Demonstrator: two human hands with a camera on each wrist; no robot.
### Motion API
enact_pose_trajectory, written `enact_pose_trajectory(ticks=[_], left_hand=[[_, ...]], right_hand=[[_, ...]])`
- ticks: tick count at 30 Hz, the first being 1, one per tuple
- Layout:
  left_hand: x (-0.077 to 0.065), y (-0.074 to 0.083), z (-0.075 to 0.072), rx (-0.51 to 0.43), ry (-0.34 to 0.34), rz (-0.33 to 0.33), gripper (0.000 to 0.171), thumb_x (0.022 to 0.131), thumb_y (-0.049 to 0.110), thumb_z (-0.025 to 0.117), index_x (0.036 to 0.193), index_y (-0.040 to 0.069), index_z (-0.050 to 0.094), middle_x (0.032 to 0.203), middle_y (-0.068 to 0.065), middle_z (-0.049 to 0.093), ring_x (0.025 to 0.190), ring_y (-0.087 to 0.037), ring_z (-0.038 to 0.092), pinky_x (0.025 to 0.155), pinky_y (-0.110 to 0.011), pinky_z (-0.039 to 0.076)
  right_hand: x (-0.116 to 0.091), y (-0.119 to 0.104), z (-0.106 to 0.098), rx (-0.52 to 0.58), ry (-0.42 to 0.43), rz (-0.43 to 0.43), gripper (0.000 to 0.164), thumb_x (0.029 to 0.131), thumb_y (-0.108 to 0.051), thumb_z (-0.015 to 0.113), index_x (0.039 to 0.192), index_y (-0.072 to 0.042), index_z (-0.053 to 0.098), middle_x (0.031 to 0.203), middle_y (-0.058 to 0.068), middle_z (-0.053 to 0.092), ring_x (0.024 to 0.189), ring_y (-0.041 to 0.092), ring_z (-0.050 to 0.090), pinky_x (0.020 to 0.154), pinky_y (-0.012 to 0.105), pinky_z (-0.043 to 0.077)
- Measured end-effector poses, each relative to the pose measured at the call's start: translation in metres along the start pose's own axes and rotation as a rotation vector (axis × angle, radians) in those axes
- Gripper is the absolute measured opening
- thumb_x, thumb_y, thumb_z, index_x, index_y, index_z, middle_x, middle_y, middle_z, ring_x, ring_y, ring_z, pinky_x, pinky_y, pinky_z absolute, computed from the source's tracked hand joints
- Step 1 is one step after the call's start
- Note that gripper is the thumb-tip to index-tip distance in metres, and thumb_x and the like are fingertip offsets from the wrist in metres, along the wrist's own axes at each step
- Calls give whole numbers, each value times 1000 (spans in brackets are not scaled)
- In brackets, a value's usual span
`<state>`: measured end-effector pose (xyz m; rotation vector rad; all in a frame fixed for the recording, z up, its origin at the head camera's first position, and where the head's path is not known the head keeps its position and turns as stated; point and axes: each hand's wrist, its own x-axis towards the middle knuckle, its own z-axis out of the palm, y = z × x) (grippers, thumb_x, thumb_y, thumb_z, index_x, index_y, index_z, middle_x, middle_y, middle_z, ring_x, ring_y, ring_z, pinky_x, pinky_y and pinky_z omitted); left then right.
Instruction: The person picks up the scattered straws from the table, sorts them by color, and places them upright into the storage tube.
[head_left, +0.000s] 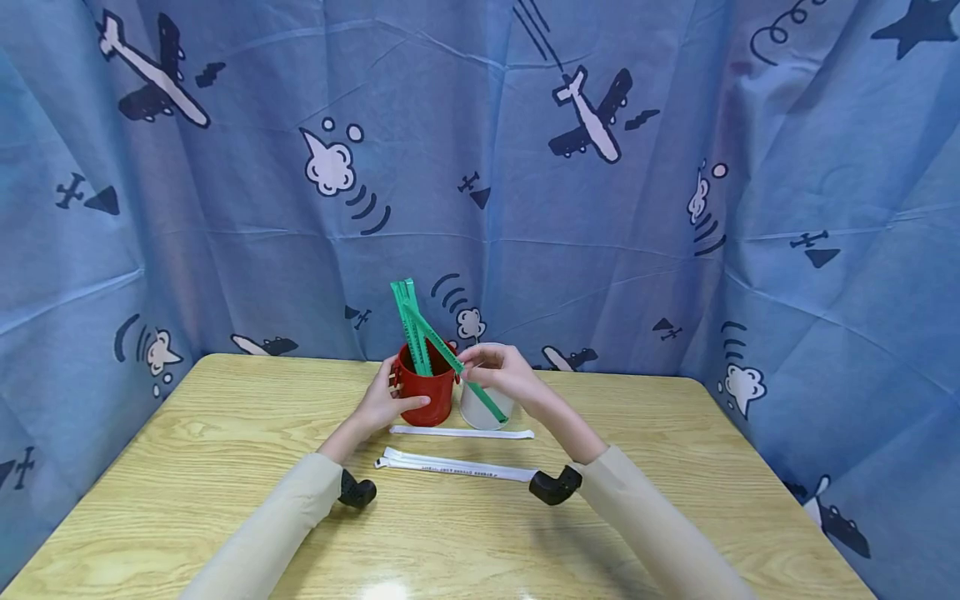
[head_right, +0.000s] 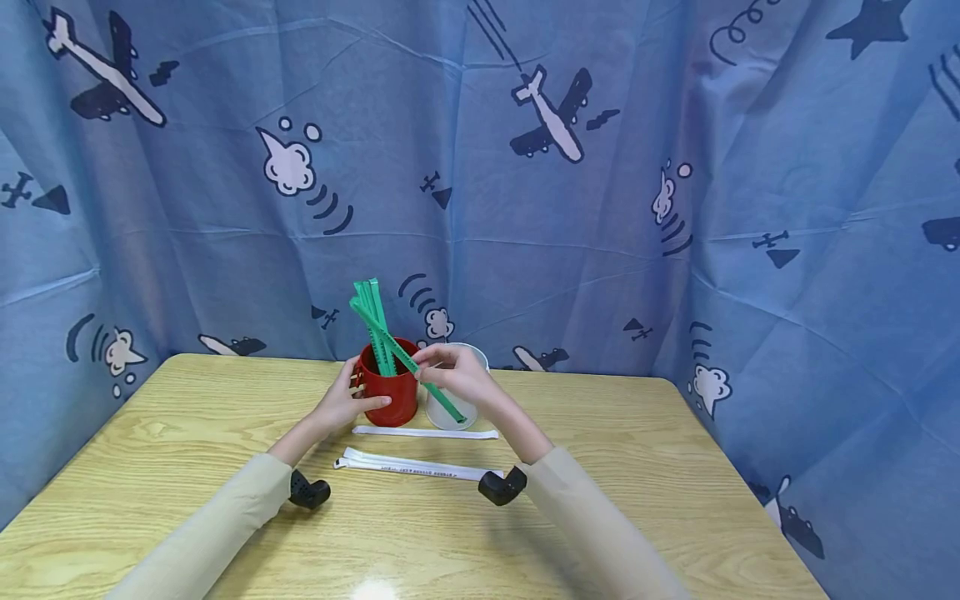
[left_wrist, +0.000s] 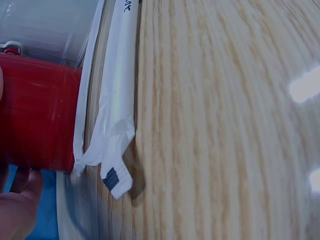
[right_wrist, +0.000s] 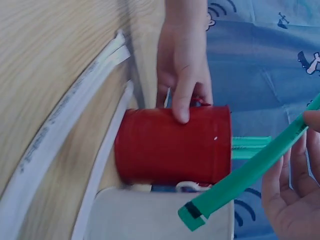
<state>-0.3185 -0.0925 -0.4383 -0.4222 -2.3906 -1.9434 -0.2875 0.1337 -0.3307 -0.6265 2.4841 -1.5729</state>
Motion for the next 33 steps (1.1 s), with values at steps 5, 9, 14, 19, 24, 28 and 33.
enact_pose_trajectory(ticks=[5, 9, 14, 19, 24, 28, 33], left_hand=[[-1, 1, -1, 6, -9, 2, 84, 84, 5, 72, 149, 2, 17, 147, -20, 33, 130, -40, 38, 107, -53, 40], [-1, 0, -1, -1, -19, 12, 83, 85, 5, 71, 148, 2, 17, 147, -20, 33, 129, -40, 38, 107, -54, 39], [-2, 1, -1, -16, -19, 12, 83, 85, 5, 71, 148, 2, 18, 147, -20, 33, 130, -40, 37, 108, -54, 38], [-2, 2, -1, -13, -12, 4, 83, 84, 5, 71, 148, 2, 18, 148, -20, 33, 130, -39, 37, 108, -54, 38], [-1, 1, -1, -19, -12, 11, 84, 84, 5, 72, 148, 2, 18, 147, -20, 34, 129, -39, 38, 108, -54, 39], [0, 0, -1, -18, -16, 10, 85, 84, 6, 72, 148, 1, 17, 148, -21, 32, 131, -40, 37, 108, -54, 38], [0, 0, -2, -11, -12, 5, 86, 84, 6, 72, 149, 1, 17, 148, -21, 32, 131, -41, 37, 108, -54, 38]], right_hand=[[7, -10, 3, 64, -10, -24, 29, 90, -13, 58, 116, 0, 62, 90, -4, 66, 86, 10, 60, 80, 30, 51], [15, -15, 5, 109, 17, -23, 30, 91, -15, 58, 119, -2, 61, 98, -3, 67, 92, 10, 61, 86, 31, 52], [25, -18, 7, 178, 49, -46, 32, 91, -16, 59, 120, -3, 60, 102, -3, 65, 94, 11, 60, 88, 30, 51], [32, -19, 8, 242, 80, -70, 33, 92, -14, 58, 122, -1, 58, 99, -7, 63, 92, 9, 60, 93, 38, 52], [39, -24, 10, 321, 156, -96, 33, 93, -10, 58, 123, 1, 56, 96, -9, 62, 92, 7, 60, 101, 51, 47], [45, -28, 10, 378, 258, -113, 31, 93, -9, 58, 123, 0, 57, 94, -10, 62, 90, 5, 61, 96, 42, 52], [53, -28, 12, 431, 345, -129, 30, 93, -10, 60, 122, -1, 57, 94, -7, 62, 88, 5, 62, 92, 37, 54]])
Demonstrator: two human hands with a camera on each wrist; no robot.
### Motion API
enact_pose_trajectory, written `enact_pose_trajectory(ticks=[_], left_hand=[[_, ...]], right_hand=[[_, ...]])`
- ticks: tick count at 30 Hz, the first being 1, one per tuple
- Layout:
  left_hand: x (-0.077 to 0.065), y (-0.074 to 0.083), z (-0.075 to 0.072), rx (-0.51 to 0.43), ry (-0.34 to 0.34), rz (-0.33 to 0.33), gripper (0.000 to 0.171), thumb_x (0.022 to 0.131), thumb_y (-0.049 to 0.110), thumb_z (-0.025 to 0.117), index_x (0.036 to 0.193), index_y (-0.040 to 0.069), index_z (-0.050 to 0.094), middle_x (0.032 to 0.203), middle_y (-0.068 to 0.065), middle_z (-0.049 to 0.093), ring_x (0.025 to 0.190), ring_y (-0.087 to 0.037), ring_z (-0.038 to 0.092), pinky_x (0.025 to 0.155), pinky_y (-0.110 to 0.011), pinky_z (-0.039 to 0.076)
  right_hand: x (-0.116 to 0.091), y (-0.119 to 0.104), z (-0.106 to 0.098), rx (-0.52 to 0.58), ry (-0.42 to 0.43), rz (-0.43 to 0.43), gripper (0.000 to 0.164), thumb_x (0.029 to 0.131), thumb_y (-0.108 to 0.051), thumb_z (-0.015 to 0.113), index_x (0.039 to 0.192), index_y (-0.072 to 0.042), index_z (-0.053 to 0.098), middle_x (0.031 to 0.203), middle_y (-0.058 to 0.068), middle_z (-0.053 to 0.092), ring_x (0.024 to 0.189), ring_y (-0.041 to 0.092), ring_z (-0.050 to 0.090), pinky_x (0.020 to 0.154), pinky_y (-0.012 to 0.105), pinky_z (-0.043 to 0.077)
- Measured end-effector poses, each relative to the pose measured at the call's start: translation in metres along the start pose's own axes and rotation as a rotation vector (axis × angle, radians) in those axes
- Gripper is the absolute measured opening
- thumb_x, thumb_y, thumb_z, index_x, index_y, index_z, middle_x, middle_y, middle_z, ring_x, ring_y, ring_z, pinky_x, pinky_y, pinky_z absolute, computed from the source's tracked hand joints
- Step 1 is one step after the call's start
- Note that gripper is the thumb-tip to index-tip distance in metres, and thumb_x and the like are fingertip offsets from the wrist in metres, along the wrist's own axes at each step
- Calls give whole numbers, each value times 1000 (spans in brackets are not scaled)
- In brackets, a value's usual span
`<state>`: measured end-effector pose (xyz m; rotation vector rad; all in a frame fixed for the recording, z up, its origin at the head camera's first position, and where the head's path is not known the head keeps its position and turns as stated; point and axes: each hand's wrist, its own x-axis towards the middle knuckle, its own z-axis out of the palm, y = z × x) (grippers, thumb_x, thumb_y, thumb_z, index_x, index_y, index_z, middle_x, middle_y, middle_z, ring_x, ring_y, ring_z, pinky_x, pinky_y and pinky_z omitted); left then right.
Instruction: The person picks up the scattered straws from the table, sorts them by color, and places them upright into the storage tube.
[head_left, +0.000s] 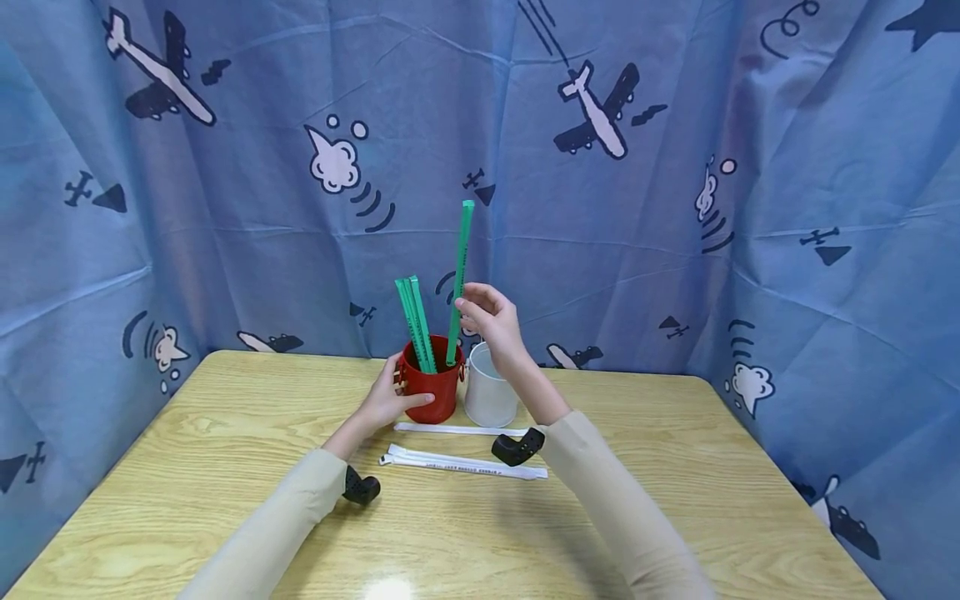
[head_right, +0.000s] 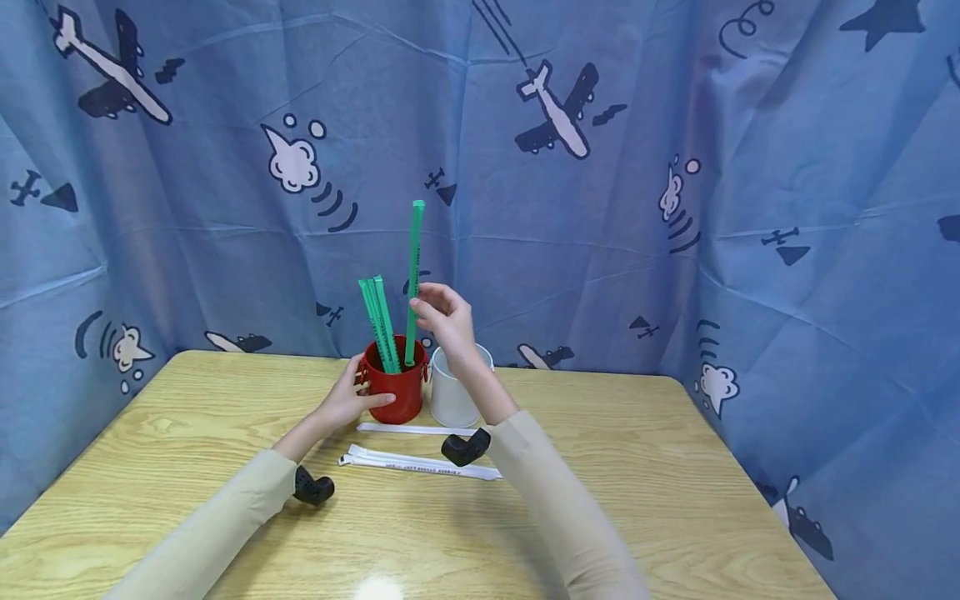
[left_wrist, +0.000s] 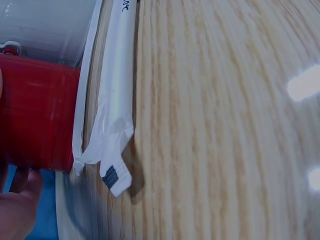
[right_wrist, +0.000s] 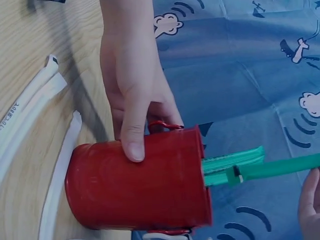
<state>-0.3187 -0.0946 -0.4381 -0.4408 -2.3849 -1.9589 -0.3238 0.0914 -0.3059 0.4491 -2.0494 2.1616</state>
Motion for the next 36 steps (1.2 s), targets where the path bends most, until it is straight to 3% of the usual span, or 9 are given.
enact_pose_trajectory(ticks=[6, 8, 11, 16, 25, 27, 32, 36], left_hand=[[1, 2, 0, 9, 0, 17, 85, 84, 6, 72, 148, 1, 18, 146, -22, 34, 129, -40, 39, 107, -54, 40], [1, 2, 0, 10, -1, 16, 84, 84, 6, 72, 148, 1, 17, 146, -22, 34, 129, -40, 39, 107, -54, 40], [1, 1, 0, 6, -2, 10, 84, 84, 6, 72, 149, 1, 17, 146, -21, 34, 129, -40, 39, 107, -54, 40], [1, 3, 0, 1, -4, -9, 86, 84, 7, 72, 149, 4, 17, 146, -20, 34, 130, -39, 39, 108, -53, 39], [2, 1, 0, 10, -7, -5, 84, 85, 7, 71, 149, 3, 16, 147, -21, 33, 131, -40, 38, 109, -54, 38], [0, 2, 0, 12, -8, -8, 85, 85, 7, 71, 150, 3, 16, 148, -21, 33, 130, -40, 38, 109, -55, 37], [-9, 22, 0, 4, -25, -44, 84, 85, 3, 69, 149, -1, 15, 148, -25, 31, 132, -43, 35, 110, -56, 35], [-13, 31, -1, 4, -32, -67, 83, 85, 1, 68, 149, -2, 15, 148, -25, 30, 133, -44, 33, 111, -56, 34]], right_hand=[[8, 12, 4, 38, 67, -55, 27, 92, -5, 61, 118, 1, 58, 91, -6, 63, 84, 4, 62, 99, 52, 48], [8, 16, 6, 19, 70, -68, 25, 91, -4, 61, 116, 1, 59, 90, -5, 64, 82, 4, 62, 96, 49, 51], [7, 22, 9, -27, 64, -95, 25, 90, -2, 63, 114, 3, 60, 90, -2, 65, 80, 4, 62, 85, 36, 57], [3, 32, 14, -96, 50, -127, 24, 87, 1, 65, 111, 5, 62, 92, 8, 67, 77, 4, 61, 70, 19, 56], [0, 46, 14, -233, -76, -24, 27, 88, -1, 64, 114, 5, 62, 101, 22, 65, 78, 4, 61, 80, 31, 59], [-1, 48, 13, -272, -92, -15, 27, 88, -2, 64, 114, 4, 63, 102, 23, 66, 79, 7, 62, 78, 28, 58], [-2, 54, 13, -384, -92, -30, 24, 86, -2, 67, 110, 1, 65, 98, 21, 68, 80, 15, 64, 72, 21, 54], [-2, 56, 15, -463, -74, -59, 23, 85, -2, 69, 107, 0, 66, 96, 19, 70, 82, 23, 68, 75, 26, 57]])
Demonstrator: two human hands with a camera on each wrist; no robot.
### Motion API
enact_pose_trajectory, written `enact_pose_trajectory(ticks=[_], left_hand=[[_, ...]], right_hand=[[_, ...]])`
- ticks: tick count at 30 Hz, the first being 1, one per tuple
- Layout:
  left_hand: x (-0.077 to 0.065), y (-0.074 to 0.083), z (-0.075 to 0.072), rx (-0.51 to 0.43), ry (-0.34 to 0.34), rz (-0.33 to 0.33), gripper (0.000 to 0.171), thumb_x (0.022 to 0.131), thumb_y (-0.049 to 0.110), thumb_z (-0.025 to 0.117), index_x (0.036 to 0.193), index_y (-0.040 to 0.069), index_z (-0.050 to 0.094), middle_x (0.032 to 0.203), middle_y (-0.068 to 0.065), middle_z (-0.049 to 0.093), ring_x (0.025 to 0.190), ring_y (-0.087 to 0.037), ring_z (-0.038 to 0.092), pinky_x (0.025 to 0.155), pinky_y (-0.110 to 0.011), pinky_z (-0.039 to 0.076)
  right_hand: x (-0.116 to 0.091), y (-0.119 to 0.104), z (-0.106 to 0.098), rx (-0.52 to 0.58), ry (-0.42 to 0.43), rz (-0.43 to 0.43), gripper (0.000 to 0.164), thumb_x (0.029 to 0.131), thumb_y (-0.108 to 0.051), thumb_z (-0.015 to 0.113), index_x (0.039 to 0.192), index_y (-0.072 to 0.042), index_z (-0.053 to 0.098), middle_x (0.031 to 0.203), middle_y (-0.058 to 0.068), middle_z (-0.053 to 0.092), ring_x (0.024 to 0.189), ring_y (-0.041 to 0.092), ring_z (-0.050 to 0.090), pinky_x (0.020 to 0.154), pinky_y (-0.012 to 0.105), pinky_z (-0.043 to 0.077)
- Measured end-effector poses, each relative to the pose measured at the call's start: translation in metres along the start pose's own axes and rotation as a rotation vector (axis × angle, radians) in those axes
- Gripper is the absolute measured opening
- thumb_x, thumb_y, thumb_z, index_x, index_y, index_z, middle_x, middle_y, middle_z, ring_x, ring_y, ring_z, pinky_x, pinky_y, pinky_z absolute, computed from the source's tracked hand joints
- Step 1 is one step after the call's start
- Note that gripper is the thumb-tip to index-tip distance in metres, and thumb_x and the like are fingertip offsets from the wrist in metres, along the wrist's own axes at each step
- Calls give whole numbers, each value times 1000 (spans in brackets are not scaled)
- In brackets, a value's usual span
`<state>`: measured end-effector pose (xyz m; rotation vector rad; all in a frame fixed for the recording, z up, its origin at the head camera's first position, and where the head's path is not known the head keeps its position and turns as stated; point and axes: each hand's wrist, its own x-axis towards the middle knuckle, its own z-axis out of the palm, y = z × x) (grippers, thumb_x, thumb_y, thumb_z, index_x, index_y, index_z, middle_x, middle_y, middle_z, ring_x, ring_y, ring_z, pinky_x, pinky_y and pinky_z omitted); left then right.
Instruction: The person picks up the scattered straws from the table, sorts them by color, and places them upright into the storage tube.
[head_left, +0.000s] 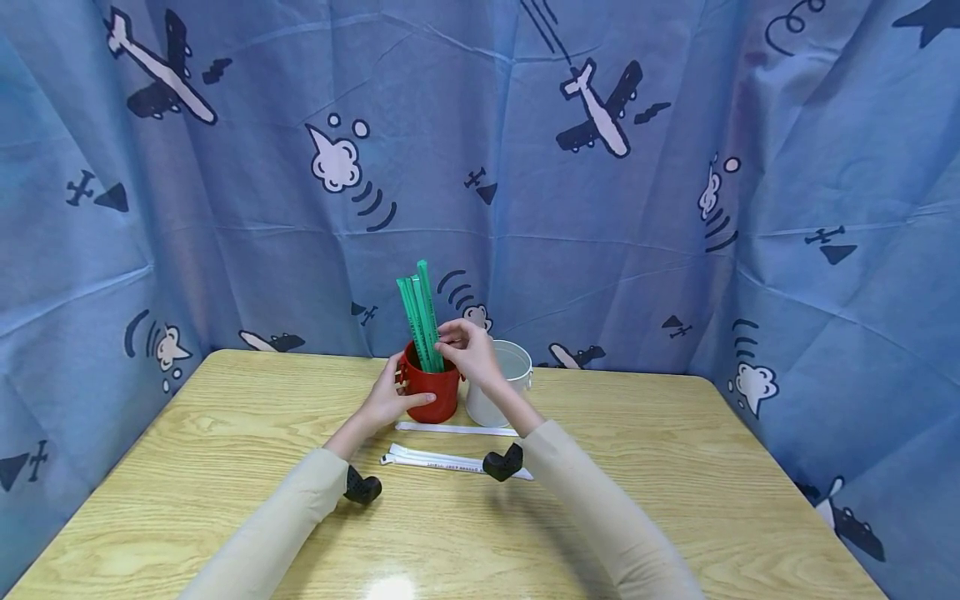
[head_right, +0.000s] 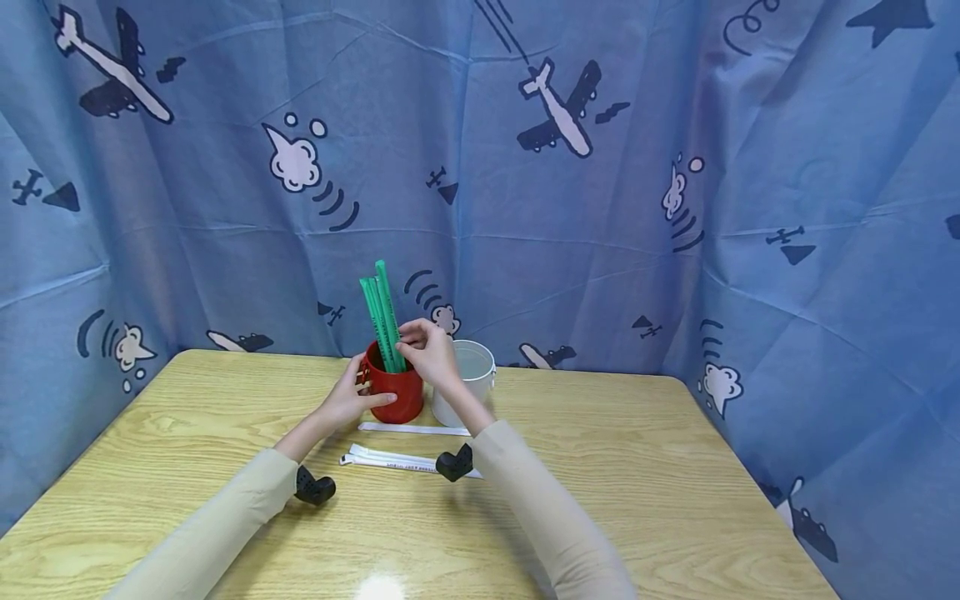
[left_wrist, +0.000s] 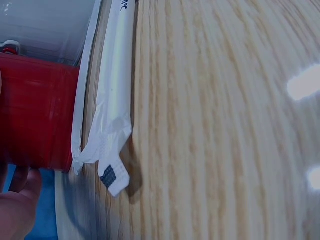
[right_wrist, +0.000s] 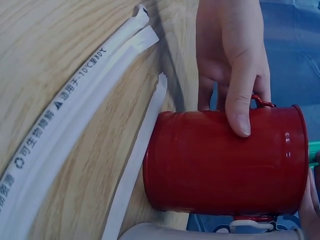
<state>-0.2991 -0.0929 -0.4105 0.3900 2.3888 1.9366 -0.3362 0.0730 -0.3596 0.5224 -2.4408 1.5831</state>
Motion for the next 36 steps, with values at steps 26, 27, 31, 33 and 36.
enact_pose_trajectory(ticks=[26, 27, 31, 33, 36], left_hand=[[14, -32, 1, 13, 37, 31, 84, 85, 6, 71, 149, 5, 16, 147, -20, 32, 132, -39, 36, 110, -54, 36], [13, -31, 1, 17, 39, 36, 83, 86, 7, 70, 149, 4, 17, 147, -20, 32, 131, -39, 36, 109, -54, 37], [10, -25, 1, 17, 37, 52, 82, 86, 6, 70, 149, 2, 17, 146, -21, 33, 129, -39, 38, 108, -54, 38], [7, -17, 1, 13, 29, 51, 83, 85, 5, 70, 149, 0, 17, 146, -23, 33, 130, -41, 38, 108, -55, 38], [2, -7, 1, -2, 18, 37, 83, 85, 2, 69, 149, -3, 16, 146, -26, 32, 130, -44, 37, 108, -57, 37]], right_hand=[[-12, -5, 4, -174, -101, -157, 28, 89, -4, 65, 116, 0, 60, 113, 22, 62, 99, 32, 63, 86, 40, 56], [-13, -6, 3, -180, -117, -186, 29, 89, -4, 65, 117, 0, 60, 113, 23, 61, 100, 34, 62, 87, 42, 55], [-15, -9, 0, -220, -119, -279, 30, 88, -5, 67, 117, -1, 61, 114, 21, 61, 105, 36, 59, 92, 47, 52], [-16, -9, -3, -224, -105, -303, 32, 86, -4, 69, 117, -1, 61, 115, 20, 62, 107, 35, 58, 94, 50, 49], [-18, -5, -8, -234, -85, -312, 34, 85, -5, 70, 118, -1, 62, 116, 18, 63, 110, 31, 56, 97, 50, 47]])
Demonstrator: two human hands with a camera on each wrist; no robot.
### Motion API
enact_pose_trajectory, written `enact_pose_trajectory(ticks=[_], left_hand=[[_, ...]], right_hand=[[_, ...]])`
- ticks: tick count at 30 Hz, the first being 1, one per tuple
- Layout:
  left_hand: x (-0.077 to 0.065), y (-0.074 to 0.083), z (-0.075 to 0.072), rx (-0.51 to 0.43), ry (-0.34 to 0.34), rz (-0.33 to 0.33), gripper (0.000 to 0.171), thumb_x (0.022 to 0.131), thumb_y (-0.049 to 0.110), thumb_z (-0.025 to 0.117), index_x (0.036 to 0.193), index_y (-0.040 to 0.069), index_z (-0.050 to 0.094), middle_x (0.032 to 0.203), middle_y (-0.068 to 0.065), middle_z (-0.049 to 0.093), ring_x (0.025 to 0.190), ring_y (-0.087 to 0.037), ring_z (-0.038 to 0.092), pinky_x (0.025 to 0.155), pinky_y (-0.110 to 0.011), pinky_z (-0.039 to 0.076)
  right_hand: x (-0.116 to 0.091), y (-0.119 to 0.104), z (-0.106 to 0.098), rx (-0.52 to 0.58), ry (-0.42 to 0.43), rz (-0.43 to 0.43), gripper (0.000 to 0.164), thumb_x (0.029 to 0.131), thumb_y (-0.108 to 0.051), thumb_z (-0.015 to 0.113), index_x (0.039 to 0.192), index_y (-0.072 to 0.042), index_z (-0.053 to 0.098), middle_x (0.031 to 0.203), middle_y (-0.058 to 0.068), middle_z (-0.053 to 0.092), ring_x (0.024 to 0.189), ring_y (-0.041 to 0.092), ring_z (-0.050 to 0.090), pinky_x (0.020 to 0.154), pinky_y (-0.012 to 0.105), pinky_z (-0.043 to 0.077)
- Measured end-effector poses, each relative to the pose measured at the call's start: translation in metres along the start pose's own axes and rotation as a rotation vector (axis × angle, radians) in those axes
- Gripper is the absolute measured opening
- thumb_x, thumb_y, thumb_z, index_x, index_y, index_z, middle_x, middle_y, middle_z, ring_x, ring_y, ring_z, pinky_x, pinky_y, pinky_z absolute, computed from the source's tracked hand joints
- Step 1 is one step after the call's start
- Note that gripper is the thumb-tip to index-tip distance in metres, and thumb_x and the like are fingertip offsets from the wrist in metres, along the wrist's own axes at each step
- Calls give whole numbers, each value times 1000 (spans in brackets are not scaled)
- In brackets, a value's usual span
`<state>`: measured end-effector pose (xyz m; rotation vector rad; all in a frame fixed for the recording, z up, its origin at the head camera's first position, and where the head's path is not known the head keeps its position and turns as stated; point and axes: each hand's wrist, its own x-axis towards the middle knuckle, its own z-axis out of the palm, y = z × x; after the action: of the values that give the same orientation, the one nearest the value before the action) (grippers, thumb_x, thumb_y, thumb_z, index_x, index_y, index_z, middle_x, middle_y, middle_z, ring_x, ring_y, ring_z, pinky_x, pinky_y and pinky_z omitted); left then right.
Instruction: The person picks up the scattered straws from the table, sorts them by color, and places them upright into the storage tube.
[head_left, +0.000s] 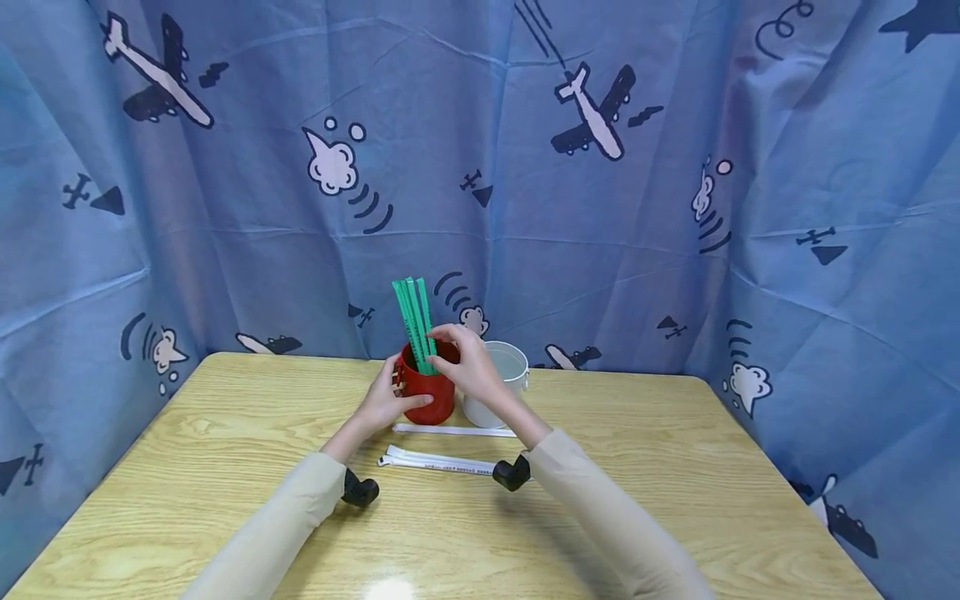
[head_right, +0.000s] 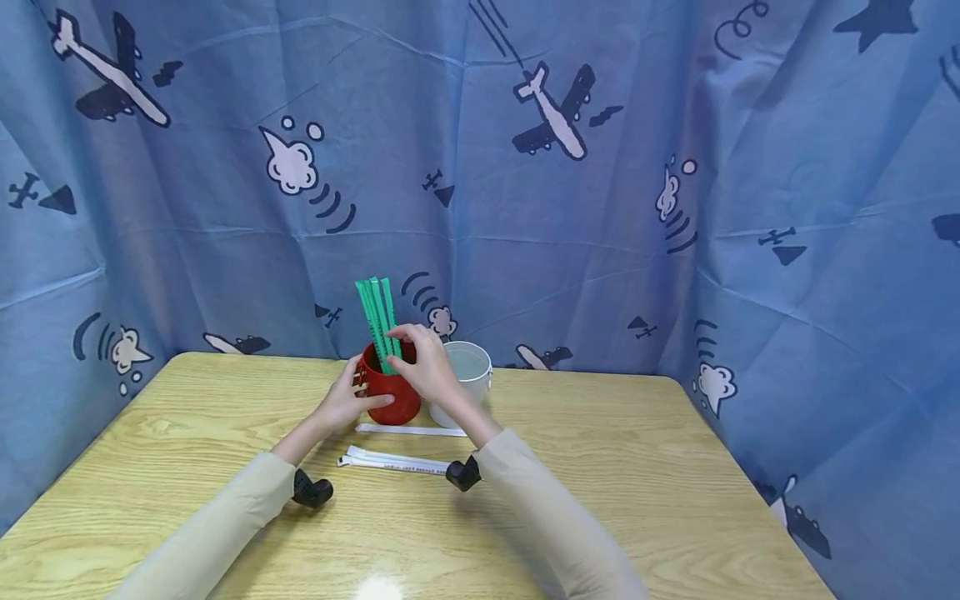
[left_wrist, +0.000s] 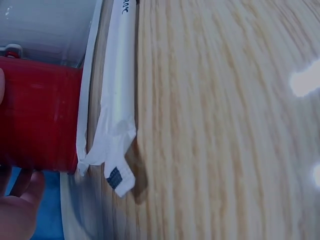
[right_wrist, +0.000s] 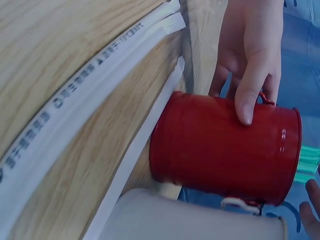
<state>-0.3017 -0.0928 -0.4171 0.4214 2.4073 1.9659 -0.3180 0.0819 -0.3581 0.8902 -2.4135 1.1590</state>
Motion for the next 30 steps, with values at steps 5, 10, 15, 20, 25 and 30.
enact_pose_trajectory(ticks=[5, 10, 15, 20, 25, 30], left_hand=[[-2, -2, 0, 28, 11, -31, 83, 85, 2, 69, 149, -1, 17, 147, -26, 32, 132, -45, 36, 108, -57, 37], [4, -17, 1, 69, 33, -34, 83, 86, 7, 70, 150, 4, 19, 148, -21, 34, 133, -41, 37, 107, -53, 40], [6, -18, 0, 77, 34, -22, 84, 85, 8, 71, 150, 2, 18, 149, -23, 33, 134, -43, 37, 108, -53, 39], [-1, -22, 0, 85, 44, -48, 84, 87, 8, 69, 150, -1, 14, 149, -27, 30, 134, -47, 37, 107, -54, 39], [-8, -22, 1, 116, 70, -78, 78, 88, 10, 67, 148, -1, 17, 146, -28, 34, 132, -47, 40, 106, -53, 41], [-14, -14, 0, 132, 72, -119, 71, 91, 13, 63, 147, -1, 23, 145, -27, 36, 130, -45, 40, 106, -53, 40]], right_hand=[[-8, 8, -9, 6, 22, 2, 36, 85, -7, 71, 119, -1, 61, 119, 15, 63, 116, 30, 54, 102, 51, 43], [-18, 18, -23, -26, 47, 3, 40, 85, -12, 73, 122, -5, 60, 123, 12, 62, 119, 29, 51, 105, 50, 41], [-28, 29, -36, -100, 51, -12, 45, 83, -16, 74, 124, -6, 59, 125, 11, 61, 118, 28, 50, 104, 50, 40], [-41, 38, -41, -126, 63, 21, 53, 79, -16, 78, 127, -6, 57, 127, 12, 59, 120, 28, 46, 104, 50, 39], [-50, 47, -49, -119, 126, 82, 62, 74, -15, 83, 128, -5, 54, 128, 14, 57, 121, 31, 43, 101, 53, 40], [-54, 56, -56, -117, 141, 179, 75, 72, -23, 85, 135, -9, 48, 137, 13, 51, 129, 32, 39, 107, 56, 36]])
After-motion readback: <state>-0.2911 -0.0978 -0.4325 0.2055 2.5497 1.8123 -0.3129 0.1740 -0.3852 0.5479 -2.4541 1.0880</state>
